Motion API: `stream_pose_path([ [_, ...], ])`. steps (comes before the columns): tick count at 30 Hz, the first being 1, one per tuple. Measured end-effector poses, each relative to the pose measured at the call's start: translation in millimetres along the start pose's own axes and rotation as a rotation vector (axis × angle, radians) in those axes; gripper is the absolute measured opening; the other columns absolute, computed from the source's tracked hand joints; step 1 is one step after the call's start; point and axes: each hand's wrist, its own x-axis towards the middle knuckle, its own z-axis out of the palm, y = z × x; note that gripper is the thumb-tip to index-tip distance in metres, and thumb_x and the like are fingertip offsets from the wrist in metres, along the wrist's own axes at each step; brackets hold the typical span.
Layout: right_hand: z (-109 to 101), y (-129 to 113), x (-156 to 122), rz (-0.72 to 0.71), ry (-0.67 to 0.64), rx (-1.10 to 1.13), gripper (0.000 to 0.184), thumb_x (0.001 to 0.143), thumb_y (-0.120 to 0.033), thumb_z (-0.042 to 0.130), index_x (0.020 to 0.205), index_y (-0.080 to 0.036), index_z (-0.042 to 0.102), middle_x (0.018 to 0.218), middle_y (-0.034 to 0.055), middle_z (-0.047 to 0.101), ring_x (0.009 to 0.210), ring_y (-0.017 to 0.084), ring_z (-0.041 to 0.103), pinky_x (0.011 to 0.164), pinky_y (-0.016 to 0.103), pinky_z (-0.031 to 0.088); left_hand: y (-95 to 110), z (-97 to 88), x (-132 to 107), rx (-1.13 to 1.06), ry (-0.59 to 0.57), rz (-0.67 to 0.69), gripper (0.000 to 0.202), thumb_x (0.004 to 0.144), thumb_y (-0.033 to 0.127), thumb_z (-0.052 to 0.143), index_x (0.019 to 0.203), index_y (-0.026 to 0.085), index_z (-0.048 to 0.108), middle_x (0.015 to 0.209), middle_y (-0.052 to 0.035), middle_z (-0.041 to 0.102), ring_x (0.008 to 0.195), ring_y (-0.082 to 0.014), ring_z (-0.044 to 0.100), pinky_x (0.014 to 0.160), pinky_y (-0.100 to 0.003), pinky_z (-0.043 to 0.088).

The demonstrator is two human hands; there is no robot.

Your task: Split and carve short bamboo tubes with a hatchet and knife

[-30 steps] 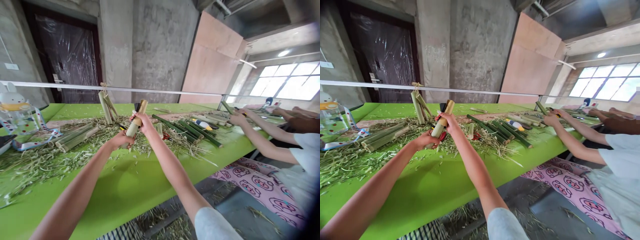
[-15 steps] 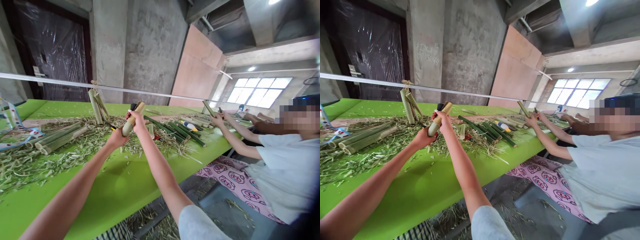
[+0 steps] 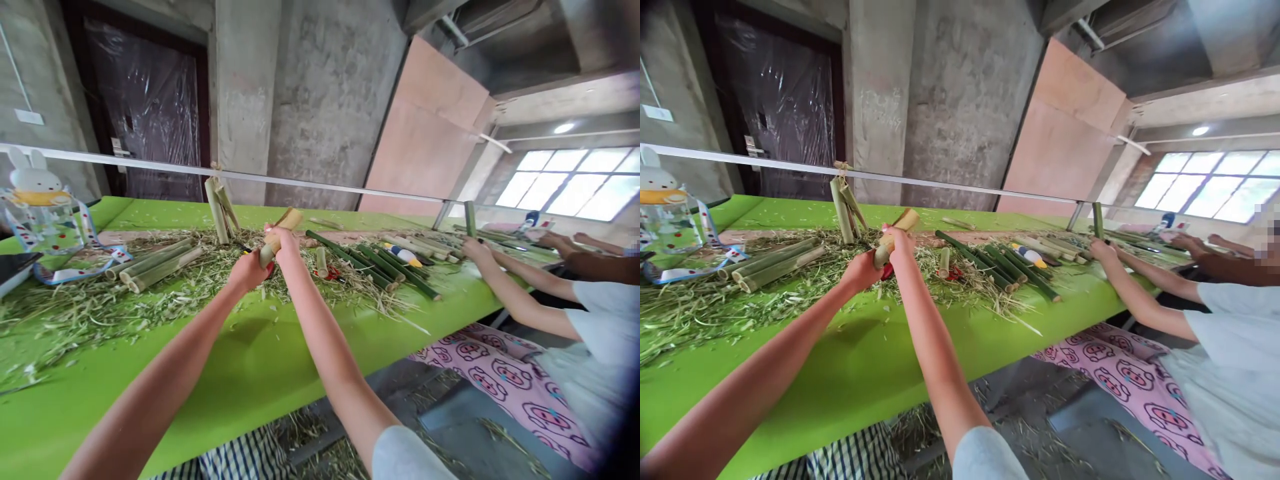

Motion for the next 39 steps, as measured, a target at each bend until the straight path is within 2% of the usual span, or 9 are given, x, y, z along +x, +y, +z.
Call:
stream_pose_path([
  [4, -3.6, -6.4, -14.3, 0.055, -0.48, 0.018, 0.021, 0.048, -0.009, 0.057, 0.068, -0.016, 0.054, 0.067, -0.0017, 0.062, 0.066, 0.012, 0.059, 0.067, 0.025, 0.049, -9.7, -12.0, -0.9, -0.599, -0.363, -0.034, 0.02, 0.059, 0.022, 0.06, 0.075, 0.016, 0.051, 0.054, 0.0006, 0.052, 0.044, -0.0119, 0.048, 0.045, -0.024, 0.04],
  [7, -14.3, -14.5, -20.5, 0.083, -0.665, 0.122, 0.027, 0.049, -0.013, 0.059, 0.075, -0.019, 0.054, 0.064, -0.0055, 0.058, 0.062, 0.01, 0.055, 0.069, 0.026, 0.048, -8.6, -20.4, -5.9, -0.955, -0.669, -0.046, 0.023, 0.057, 0.021, 0.061, 0.074, 0.017, 0.047, 0.048, 0.0056, 0.043, 0.038, -0.007, 0.039, 0.041, -0.021, 0.036],
  [9, -20.5, -17.3, -22.2, 0.123, -0.751, 0.19, 0.03, 0.05, -0.013, 0.06, 0.078, -0.02, 0.053, 0.061, -0.0075, 0.054, 0.058, 0.008, 0.052, 0.068, 0.025, 0.047, -4.6, -22.3, -10.0, -1.044, -0.779, -0.037, 0.024, 0.058, 0.022, 0.062, 0.075, 0.017, 0.046, 0.047, 0.0067, 0.041, 0.037, -0.0059, 0.037, 0.041, -0.021, 0.035],
  [11, -23.1, -15.8, -21.8, 0.146, -0.751, 0.211, 0.027, 0.053, -0.014, 0.059, 0.078, -0.02, 0.052, 0.057, -0.0087, 0.049, 0.052, 0.006, 0.047, 0.065, 0.023, 0.046, 0.2, -19.9, -12.4, -1.007, -0.73, -0.055, 0.021, 0.059, 0.021, 0.061, 0.073, 0.016, 0.046, 0.047, 0.0056, 0.043, 0.039, -0.0066, 0.04, 0.042, -0.021, 0.037],
  [14, -21.4, -5.9, -17.9, 0.113, -0.601, 0.163, 0.019, 0.06, -0.017, 0.056, 0.079, -0.019, 0.052, 0.057, -0.0077, 0.048, 0.051, 0.006, 0.046, 0.062, 0.022, 0.045, 4.6, -9.9, -10.3, -0.799, -0.441, -0.147, 0.013, 0.061, 0.018, 0.058, 0.068, 0.015, 0.049, 0.048, 0.0023, 0.048, 0.04, -0.0092, 0.045, 0.043, -0.023, 0.04],
  [18, -18.7, 9.1, -10.4, 0.135, -0.509, 0.08, 0.013, 0.065, -0.02, 0.051, 0.078, -0.016, 0.054, 0.058, -0.0045, 0.052, 0.053, 0.008, 0.05, 0.056, 0.022, 0.045, 4.1, 1.8, -5.3, -0.446, -0.254, -0.204, 0.01, 0.062, 0.016, 0.057, 0.071, 0.011, 0.055, 0.059, -0.0042, 0.058, 0.051, -0.0135, 0.055, 0.05, -0.024, 0.043],
  [25, -17.0, 9.6, -4.9, 0.016, -0.333, 0.041, 0.009, 0.065, -0.014, 0.051, 0.074, -0.016, 0.053, 0.055, -0.0048, 0.053, 0.051, 0.008, 0.051, 0.054, 0.02, 0.044, 15.4, -0.4, -16.4, 0.095, 0.038, -0.097, 0.043, 0.076, 0.034, 0.053, 0.11, 0.009, 0.048, 0.095, -0.02, 0.062, 0.087, -0.028, 0.062, 0.071, -0.033, 0.045],
  [33, -14.8, -14.7, -3.1, -0.14, -0.289, 0.053, 0.007, 0.068, -0.014, 0.058, 0.07, -0.014, 0.051, 0.063, -0.0004, 0.058, 0.058, 0.008, 0.056, 0.062, 0.021, 0.048, 21.3, -12.8, -12.8, 0.328, 0.04, 0.011, 0.046, 0.078, 0.034, 0.052, 0.119, 0.015, 0.039, 0.093, -0.0154, 0.063, 0.089, -0.0272, 0.062, 0.073, -0.035, 0.046],
  [39, -22.4, -21.3, 13.9, -0.155, -0.027, 0.116, 0.012, 0.071, -0.014, 0.056, 0.066, -0.017, 0.045, 0.057, -0.0035, 0.054, 0.05, 0.007, 0.053, 0.055, 0.02, 0.048, 29.0, -16.5, -11.7, 0.391, -0.029, 0.057, 0.042, 0.08, 0.033, 0.05, 0.118, 0.015, 0.04, 0.095, -0.0161, 0.062, 0.09, -0.026, 0.061, 0.076, -0.035, 0.046],
])
